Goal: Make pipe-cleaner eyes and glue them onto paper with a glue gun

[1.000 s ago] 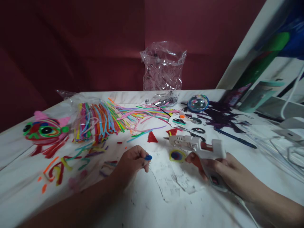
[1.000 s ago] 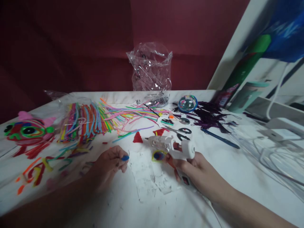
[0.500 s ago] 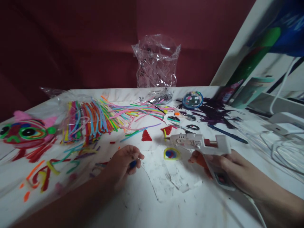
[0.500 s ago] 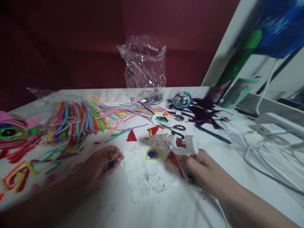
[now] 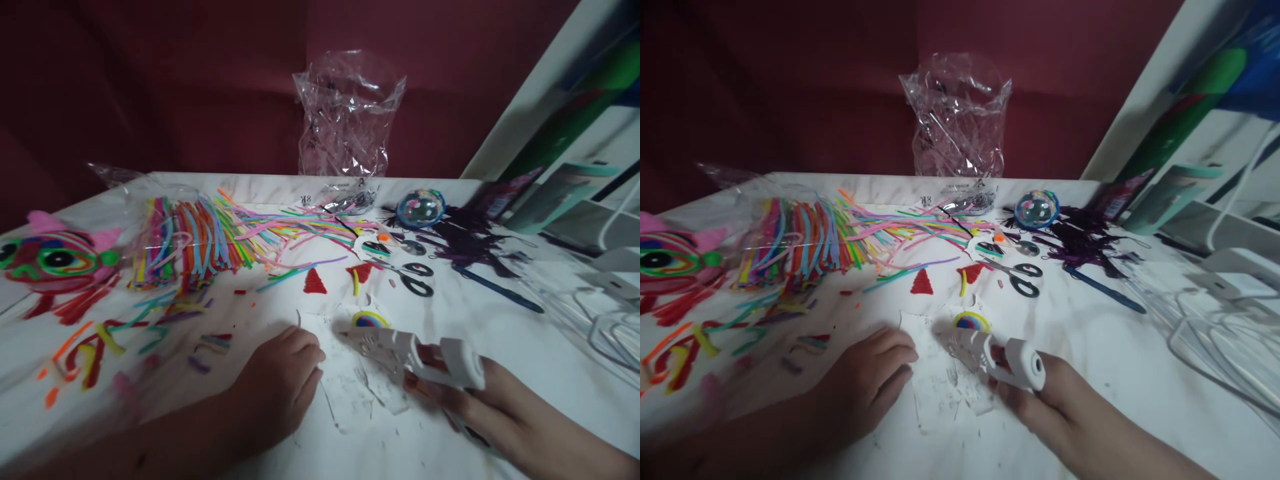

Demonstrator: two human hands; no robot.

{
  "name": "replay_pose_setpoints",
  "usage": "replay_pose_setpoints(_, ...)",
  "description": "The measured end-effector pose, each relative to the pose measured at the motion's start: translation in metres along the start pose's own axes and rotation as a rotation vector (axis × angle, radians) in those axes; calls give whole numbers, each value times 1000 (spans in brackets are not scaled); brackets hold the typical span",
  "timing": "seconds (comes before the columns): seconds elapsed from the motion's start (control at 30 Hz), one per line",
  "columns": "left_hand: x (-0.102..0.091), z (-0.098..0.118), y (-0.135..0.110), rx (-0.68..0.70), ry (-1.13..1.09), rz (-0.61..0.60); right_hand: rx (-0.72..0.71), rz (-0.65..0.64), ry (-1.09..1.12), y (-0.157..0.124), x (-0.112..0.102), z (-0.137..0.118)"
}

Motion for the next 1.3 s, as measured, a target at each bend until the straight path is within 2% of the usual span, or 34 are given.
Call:
replay_pose_setpoints(0.1, -3, 2, 1, 27, 11, 19, -17, -83, -20, 2, 2, 0)
replay_pose_setpoints(0.27, 0, 5, 2, 66, 8, -11, 55, -78, -36, 3, 2, 6)
replay_pose_setpoints(0.47, 7, 5, 1, 68, 8, -65, -72, -169, -101, 3, 13, 5)
replay_pose_setpoints(0.57, 8, 5, 2, 70, 4, -75, -77, -154, -99, 1, 16, 4)
replay_pose_setpoints(0.73, 5, 7, 4, 64, 11, -78, -46, -22, -56, 2, 14, 0)
replay_pose_setpoints(0.97, 5, 7, 4, 72, 15, -69, -247, 1, -253, 3, 9, -1)
replay_pose_setpoints(1.3, 4, 7, 3, 74, 5, -72, -270, 56, -324, 2, 8, -1)
Point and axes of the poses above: each hand's wrist, its own y-axis towards the middle knuckle, its own x-axis out of the palm, z = x × y, the point moved 8 cm from there along y, towards the middle knuckle, and after that the axes turned 7 degrees about -y, right-handed, at the moved point
